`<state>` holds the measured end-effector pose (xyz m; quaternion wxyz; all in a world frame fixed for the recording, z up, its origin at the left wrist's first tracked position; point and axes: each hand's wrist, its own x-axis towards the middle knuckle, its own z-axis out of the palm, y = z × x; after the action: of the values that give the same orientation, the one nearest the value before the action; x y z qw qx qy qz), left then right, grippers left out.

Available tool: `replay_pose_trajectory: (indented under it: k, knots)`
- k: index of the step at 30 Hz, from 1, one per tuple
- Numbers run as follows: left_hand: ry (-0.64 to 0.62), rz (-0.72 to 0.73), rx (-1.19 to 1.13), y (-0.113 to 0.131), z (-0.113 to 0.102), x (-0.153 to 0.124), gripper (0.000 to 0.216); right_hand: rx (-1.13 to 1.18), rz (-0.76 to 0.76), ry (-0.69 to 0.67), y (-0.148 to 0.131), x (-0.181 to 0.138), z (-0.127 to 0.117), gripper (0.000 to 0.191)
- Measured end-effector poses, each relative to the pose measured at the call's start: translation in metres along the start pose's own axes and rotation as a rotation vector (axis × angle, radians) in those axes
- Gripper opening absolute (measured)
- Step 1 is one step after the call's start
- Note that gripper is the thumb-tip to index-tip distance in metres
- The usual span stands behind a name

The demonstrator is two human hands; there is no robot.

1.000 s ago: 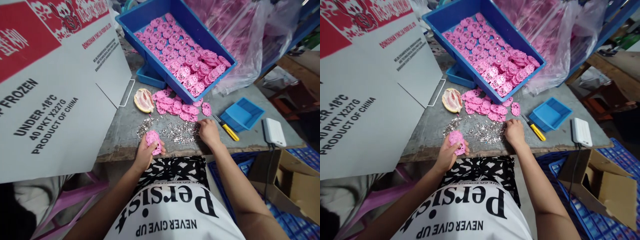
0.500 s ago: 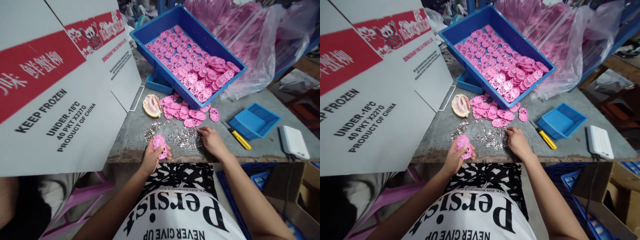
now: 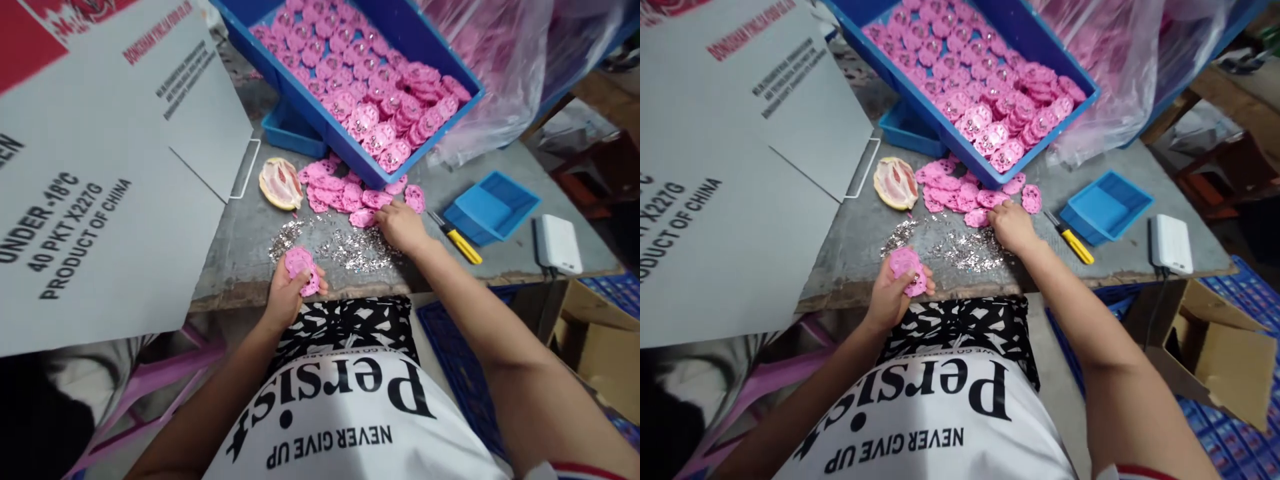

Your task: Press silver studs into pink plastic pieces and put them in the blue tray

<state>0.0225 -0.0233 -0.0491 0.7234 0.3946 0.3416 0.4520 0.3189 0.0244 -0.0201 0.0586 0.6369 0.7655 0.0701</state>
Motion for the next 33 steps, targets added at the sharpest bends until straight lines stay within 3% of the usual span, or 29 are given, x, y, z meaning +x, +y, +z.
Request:
replay_pose_trajectory:
  k: [10,16,20,24,29,33]
  knots:
    - [-0.024,-0.043,-0.035,0.002,-0.003,-0.001,0.061,-0.019,-0.041,0.012,0.01,0.0,0.009,0.033]
    - [-0.026,-0.058,-0.043,0.002,-0.002,-0.001,0.06,-0.043,0.152,0.028,0.032,-0.012,0.015,0.035]
    - [-0.027,-0.06,-0.041,0.002,-0.002,-0.001,0.063,0.144,0.256,0.063,0.022,-0.013,0.01,0.036]
    - [-0.027,-0.052,-0.034,0.002,-0.002,0.0,0.063,0.359,0.07,0.038,-0.006,-0.014,0.005,0.038]
    - [-0.011,-0.039,-0.029,0.002,-0.001,-0.002,0.059,0.419,-0.098,0.016,-0.043,-0.035,0.0,0.044]
    - [0.021,-0.045,-0.042,0.004,-0.001,-0.007,0.06,0.429,-0.209,0.0,-0.054,-0.064,0.0,0.046]
